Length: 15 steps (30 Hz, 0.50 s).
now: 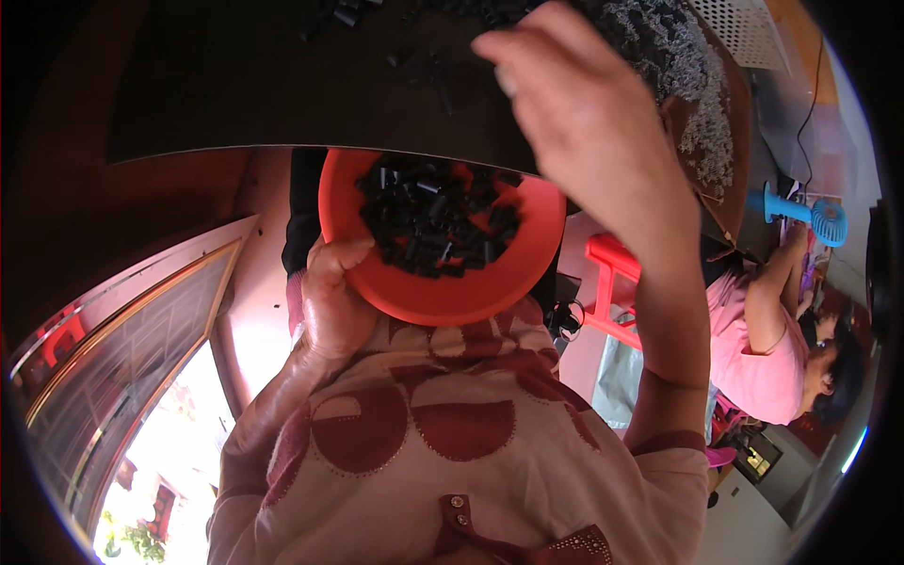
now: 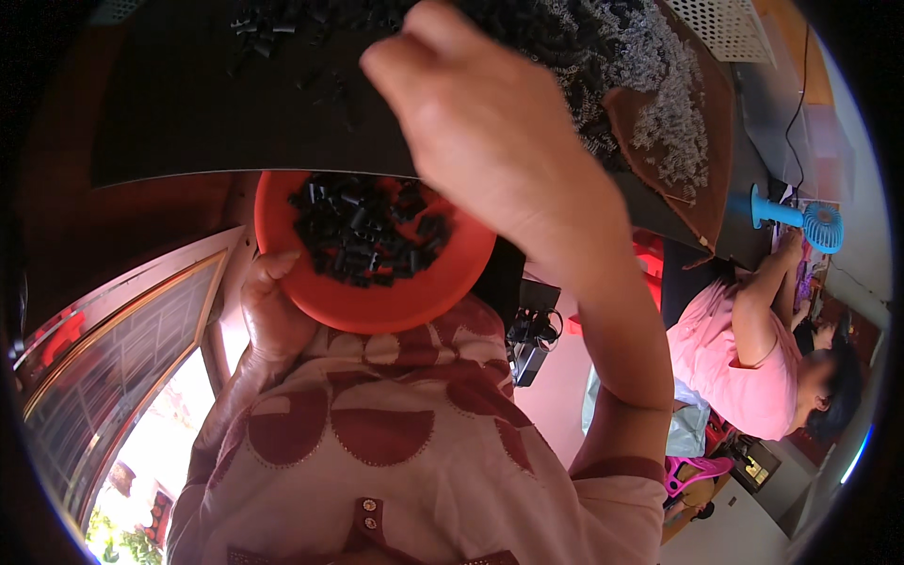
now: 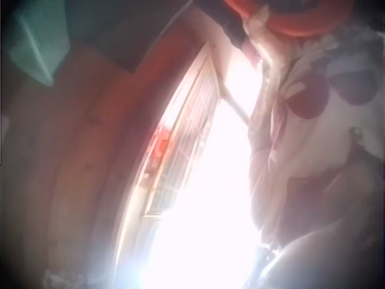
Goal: Assembling small black plastic tubes with tiny silver pins.
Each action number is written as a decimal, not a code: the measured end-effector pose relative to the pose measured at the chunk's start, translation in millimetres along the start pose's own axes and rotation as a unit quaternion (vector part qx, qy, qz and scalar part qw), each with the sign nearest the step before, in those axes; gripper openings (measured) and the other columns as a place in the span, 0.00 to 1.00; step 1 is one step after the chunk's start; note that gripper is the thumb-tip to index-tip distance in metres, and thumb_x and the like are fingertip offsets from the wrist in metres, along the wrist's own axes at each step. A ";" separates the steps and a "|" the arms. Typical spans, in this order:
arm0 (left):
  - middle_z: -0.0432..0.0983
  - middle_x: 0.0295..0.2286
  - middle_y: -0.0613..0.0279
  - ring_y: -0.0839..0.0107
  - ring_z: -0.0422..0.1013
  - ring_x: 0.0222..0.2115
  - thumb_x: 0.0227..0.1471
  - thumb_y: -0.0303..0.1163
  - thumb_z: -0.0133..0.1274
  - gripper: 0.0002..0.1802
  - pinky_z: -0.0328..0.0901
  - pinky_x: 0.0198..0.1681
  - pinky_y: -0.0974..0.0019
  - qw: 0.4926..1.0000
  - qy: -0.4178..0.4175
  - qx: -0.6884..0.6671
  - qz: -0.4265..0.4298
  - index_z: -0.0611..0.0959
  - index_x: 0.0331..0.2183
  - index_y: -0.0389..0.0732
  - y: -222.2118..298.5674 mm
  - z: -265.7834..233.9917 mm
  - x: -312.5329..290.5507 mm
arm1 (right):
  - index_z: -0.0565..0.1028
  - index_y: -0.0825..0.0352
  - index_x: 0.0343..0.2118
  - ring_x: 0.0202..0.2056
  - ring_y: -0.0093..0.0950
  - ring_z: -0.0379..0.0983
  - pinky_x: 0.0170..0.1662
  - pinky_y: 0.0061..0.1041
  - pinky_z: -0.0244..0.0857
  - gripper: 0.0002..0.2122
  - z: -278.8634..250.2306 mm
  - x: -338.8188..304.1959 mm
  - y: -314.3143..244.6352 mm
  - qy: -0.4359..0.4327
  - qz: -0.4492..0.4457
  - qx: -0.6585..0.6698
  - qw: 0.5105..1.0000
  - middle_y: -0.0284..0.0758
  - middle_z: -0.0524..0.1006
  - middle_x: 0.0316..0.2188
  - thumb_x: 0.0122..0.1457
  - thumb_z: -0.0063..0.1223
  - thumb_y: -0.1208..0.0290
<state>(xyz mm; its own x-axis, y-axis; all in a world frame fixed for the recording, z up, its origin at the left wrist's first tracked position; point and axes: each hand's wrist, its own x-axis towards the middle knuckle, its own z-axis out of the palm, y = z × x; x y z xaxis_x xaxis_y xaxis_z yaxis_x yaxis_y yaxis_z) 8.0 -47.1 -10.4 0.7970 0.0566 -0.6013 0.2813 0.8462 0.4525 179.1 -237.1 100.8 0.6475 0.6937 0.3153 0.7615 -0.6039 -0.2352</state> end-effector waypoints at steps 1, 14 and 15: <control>0.77 0.38 0.59 0.68 0.71 0.41 0.50 0.28 0.48 0.16 0.65 0.52 0.65 1.000 0.002 0.002 0.001 0.80 0.40 0.33 -0.2 -4.0 -0.2 | 0.73 0.69 0.40 0.31 0.39 0.76 0.33 0.36 0.73 0.09 -9.8 9.5 -11.2 -0.070 0.039 0.044 0.996 0.38 0.71 0.35 0.55 0.53 0.81; 0.78 0.41 0.57 0.66 0.72 0.45 0.49 0.26 0.48 0.17 0.64 0.54 0.65 0.999 -0.036 -0.010 -0.018 0.80 0.42 0.33 -2.0 7.1 1.7 | 0.76 0.71 0.44 0.33 0.40 0.75 0.37 0.33 0.72 0.13 -28.4 10.1 22.6 -0.066 0.033 0.001 0.997 0.40 0.71 0.36 0.56 0.52 0.83; 0.78 0.41 0.56 0.66 0.72 0.45 0.49 0.25 0.47 0.17 0.65 0.54 0.65 0.999 -0.049 -0.009 -0.020 0.80 0.43 0.33 -0.6 8.0 2.3 | 0.76 0.70 0.44 0.33 0.40 0.75 0.37 0.33 0.71 0.12 -29.5 10.0 18.9 -0.093 0.058 0.027 0.994 0.40 0.71 0.36 0.56 0.52 0.83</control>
<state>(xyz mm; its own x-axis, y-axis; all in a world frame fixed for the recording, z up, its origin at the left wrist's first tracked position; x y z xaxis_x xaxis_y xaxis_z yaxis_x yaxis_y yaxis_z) 14.0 -51.7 -6.8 0.8339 -0.0276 -0.5512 0.3038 0.8567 0.4168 199.2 -253.1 126.6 0.7216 0.6836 0.1097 0.6780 -0.6657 -0.3116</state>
